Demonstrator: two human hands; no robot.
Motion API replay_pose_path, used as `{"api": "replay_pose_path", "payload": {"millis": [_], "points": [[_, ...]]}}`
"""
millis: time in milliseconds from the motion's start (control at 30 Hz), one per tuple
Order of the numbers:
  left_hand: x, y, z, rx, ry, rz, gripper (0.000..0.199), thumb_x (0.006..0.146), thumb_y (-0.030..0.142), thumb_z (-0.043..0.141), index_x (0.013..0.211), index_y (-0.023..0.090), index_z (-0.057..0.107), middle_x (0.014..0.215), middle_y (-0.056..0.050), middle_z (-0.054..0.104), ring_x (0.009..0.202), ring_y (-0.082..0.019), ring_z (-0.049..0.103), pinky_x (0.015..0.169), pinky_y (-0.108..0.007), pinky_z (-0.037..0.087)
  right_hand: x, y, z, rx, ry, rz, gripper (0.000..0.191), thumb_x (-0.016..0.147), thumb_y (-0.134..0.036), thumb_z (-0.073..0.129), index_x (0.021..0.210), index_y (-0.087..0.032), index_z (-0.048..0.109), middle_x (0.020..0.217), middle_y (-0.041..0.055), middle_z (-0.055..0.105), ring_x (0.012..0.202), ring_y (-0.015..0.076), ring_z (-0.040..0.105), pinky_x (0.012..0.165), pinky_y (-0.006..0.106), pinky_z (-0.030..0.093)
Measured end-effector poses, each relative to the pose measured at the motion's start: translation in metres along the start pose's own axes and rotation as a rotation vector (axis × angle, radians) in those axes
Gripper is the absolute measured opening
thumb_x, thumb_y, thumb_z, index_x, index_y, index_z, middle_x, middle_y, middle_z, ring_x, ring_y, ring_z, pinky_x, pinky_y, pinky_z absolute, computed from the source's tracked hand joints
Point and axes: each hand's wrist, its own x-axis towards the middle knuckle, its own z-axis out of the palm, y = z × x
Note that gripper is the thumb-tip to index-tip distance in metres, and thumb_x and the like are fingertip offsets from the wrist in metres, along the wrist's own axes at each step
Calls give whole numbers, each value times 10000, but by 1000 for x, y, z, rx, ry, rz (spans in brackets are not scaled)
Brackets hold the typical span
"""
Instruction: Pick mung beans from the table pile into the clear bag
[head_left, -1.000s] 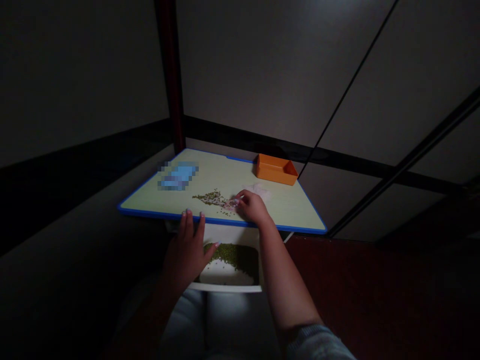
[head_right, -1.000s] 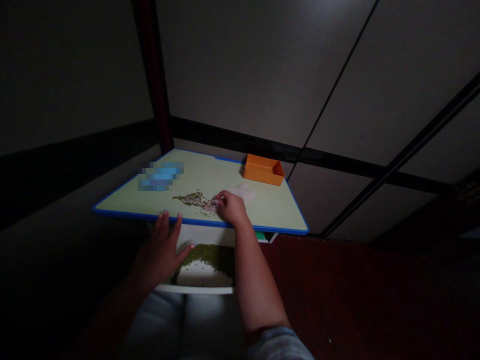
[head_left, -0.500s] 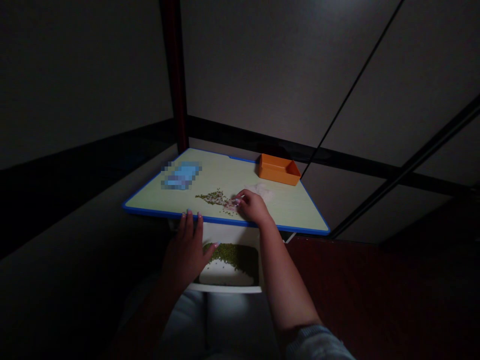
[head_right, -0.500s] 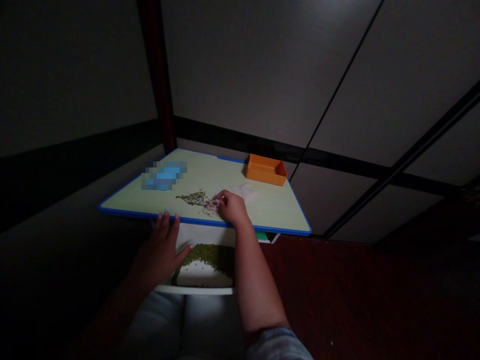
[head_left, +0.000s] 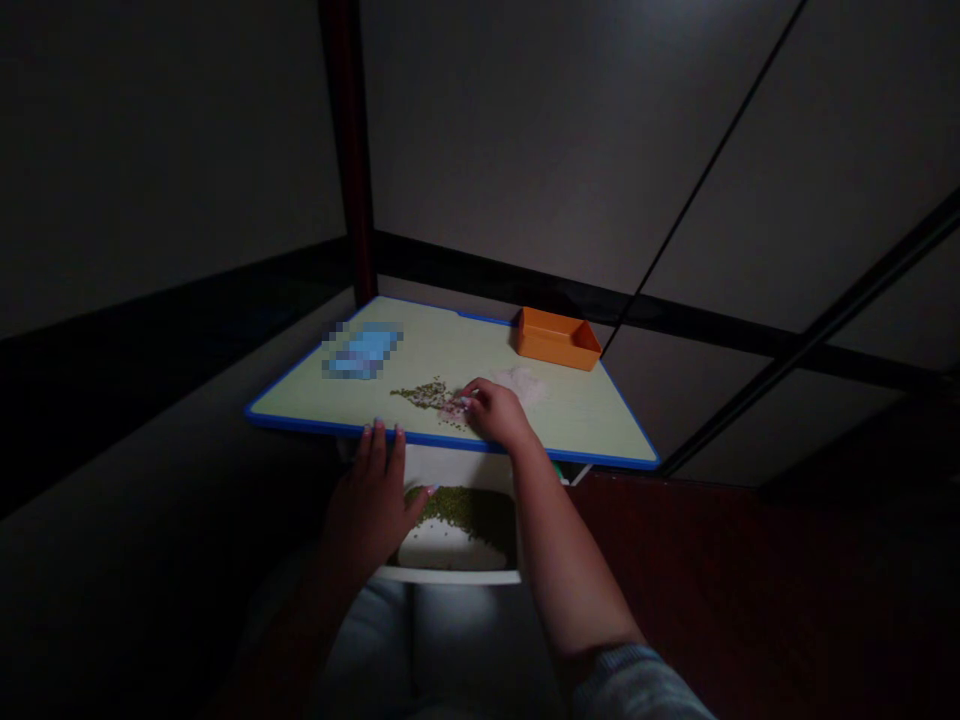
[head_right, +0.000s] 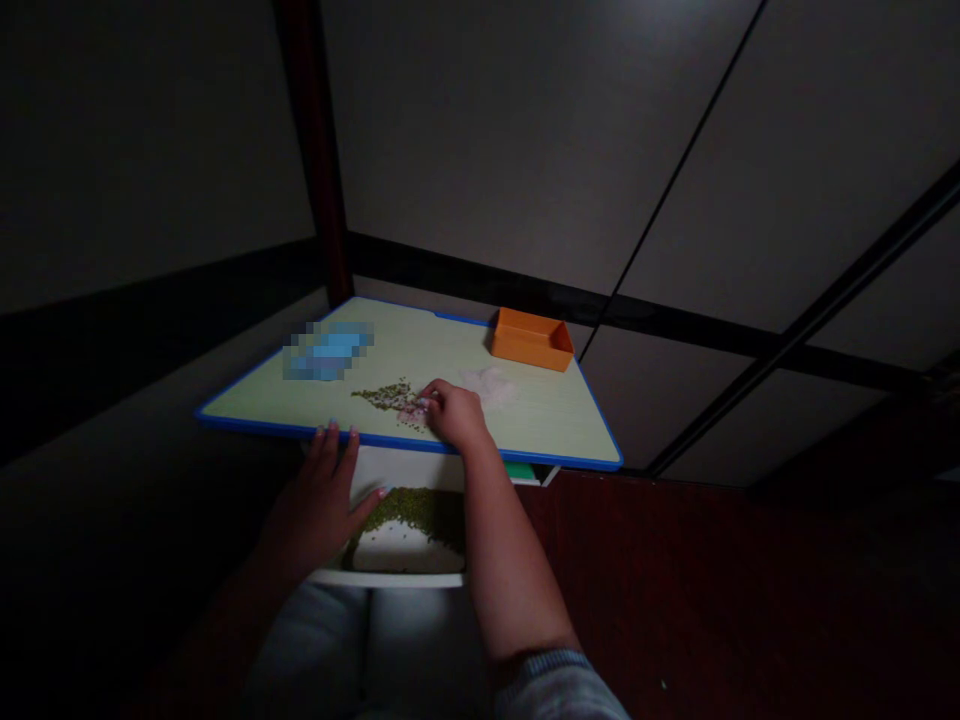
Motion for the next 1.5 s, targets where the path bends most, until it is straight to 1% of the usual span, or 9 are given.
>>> {"api": "replay_pose_path", "payload": {"millis": [267, 533, 733, 1000, 1200, 1267, 1333, 1433, 1500], "points": [[0, 0, 0, 1, 9, 9, 784, 828, 536, 421, 1431, 56, 274, 1537, -258, 206, 1440, -365, 180, 981, -466, 446, -1, -3, -1, -54, -37, -25, 198, 820, -214, 561, 979, -250, 672, 787, -5, 669, 722, 156, 558, 723, 254, 408], [0, 0, 1, -13, 4, 1, 786, 823, 532, 438, 1424, 47, 288, 1535, -268, 202, 1440, -379, 166, 1009, -482, 423, -4, -5, -4, -36, -89, -39, 165, 811, -216, 592, 960, -233, 662, 733, -21, 649, 665, 141, 536, 681, 241, 383], [1, -1, 3, -18, 28, 11, 805, 809, 538, 464, 1416, 34, 300, 1523, -279, 225, 1435, -383, 177, 1028, -479, 407, -5, 1, -1, 76, -135, -48, 152, 806, -213, 591, 941, -223, 661, 731, -28, 651, 666, 129, 541, 673, 229, 387], [1, -1, 4, -14, 29, 20, 803, 808, 528, 466, 1408, 19, 306, 1515, -297, 223, 1427, -399, 192, 1025, -488, 407, -4, 10, 0, 200, -162, -69, 190, 783, -154, 558, 932, -206, 661, 815, -8, 677, 727, 132, 571, 696, 234, 412], [2, -1, 5, -24, 34, 16, 811, 802, 529, 465, 1411, 20, 294, 1519, -301, 207, 1424, -406, 196, 1027, -491, 401, -5, 15, 0, 333, -173, -99, 189, 775, -158, 538, 922, -181, 655, 822, -1, 660, 705, 120, 543, 681, 225, 412], [2, -1, 5, -26, 38, 12, 812, 800, 529, 466, 1413, 25, 291, 1521, -296, 208, 1425, -403, 196, 1030, -489, 399, -5, 15, -3, 351, -149, -92, 180, 785, -173, 532, 921, -175, 650, 790, -3, 645, 675, 118, 523, 651, 220, 401], [2, -1, 6, -30, 44, 11, 816, 794, 531, 475, 1411, 29, 294, 1520, -294, 212, 1424, -402, 200, 1031, -489, 398, -6, 16, -9, 301, -63, -44, 177, 796, -183, 530, 929, -186, 647, 744, -12, 625, 658, 121, 513, 636, 221, 386], [2, -1, 5, -38, 48, 14, 817, 790, 539, 478, 1410, 39, 298, 1519, -293, 216, 1423, -405, 201, 1010, -502, 415, -7, 19, -20, 121, 103, 115, 179, 803, -177, 541, 947, -219, 639, 706, -23, 610, 664, 129, 519, 667, 233, 376], [2, -1, 5, -42, 55, 21, 816, 789, 535, 482, 1404, 29, 304, 1513, -303, 218, 1423, -410, 193, 1022, -508, 402, -9, 21, -26, -3, 166, 237, 168, 821, -193, 546, 958, -239, 633, 725, -14, 628, 699, 144, 538, 705, 253, 374]]}}
